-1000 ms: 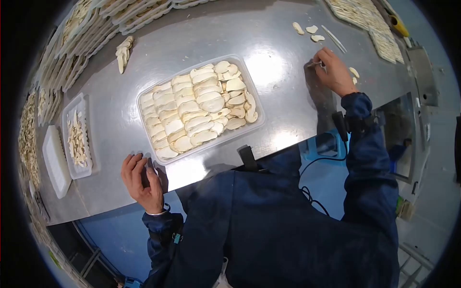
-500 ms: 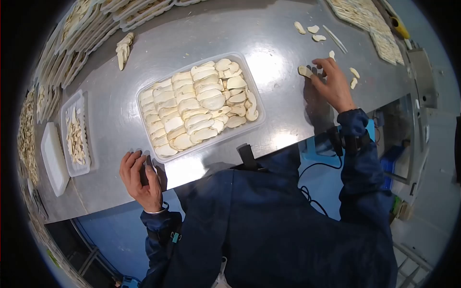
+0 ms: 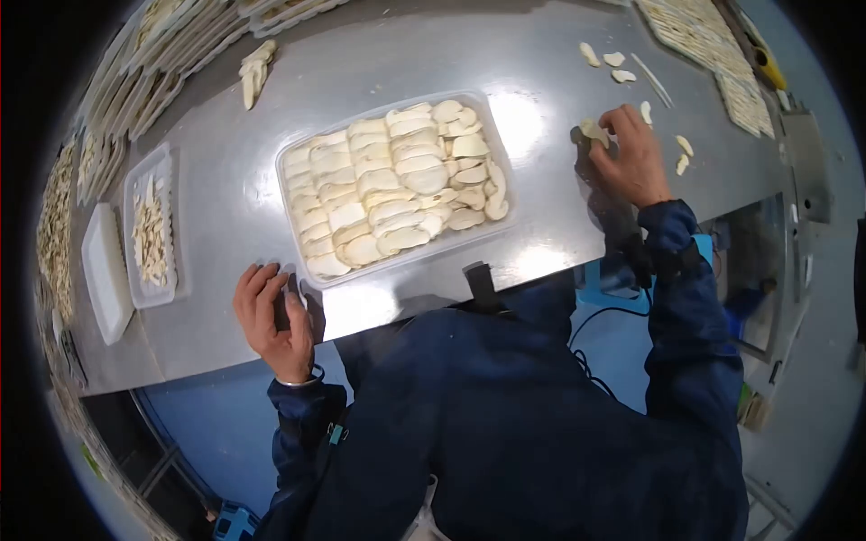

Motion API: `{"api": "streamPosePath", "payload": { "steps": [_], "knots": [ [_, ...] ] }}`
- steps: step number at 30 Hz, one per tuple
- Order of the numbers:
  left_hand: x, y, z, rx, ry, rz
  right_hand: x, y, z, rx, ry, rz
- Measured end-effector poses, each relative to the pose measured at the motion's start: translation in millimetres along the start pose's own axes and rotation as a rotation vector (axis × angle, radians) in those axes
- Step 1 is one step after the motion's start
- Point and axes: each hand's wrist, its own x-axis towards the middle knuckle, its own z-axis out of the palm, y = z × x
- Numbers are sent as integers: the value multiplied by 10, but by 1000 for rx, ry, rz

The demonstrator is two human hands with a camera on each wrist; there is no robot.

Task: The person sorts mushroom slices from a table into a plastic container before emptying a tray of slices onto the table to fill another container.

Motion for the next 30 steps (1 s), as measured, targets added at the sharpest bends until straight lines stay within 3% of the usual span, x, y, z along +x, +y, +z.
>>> {"api": "streamPosePath", "payload": {
  "steps": [6,10,25,28,30],
  "knots": [
    [3,-16,5,18,-10,17,152,-1088,-62,212,119,-351],
    [2,-12,1,1,-7,13,166,-1481,152,291,6,-455],
    [-14,-10,4,-25,2,10,202,-1574,341,317,-13,-477],
    [-33,-60,9,-35,-19,4,215,-1394,118,313,107,-400],
    [-32,-45,21,-17,-14,14,288,-908,-49,209,229,-236]
  ]
}}
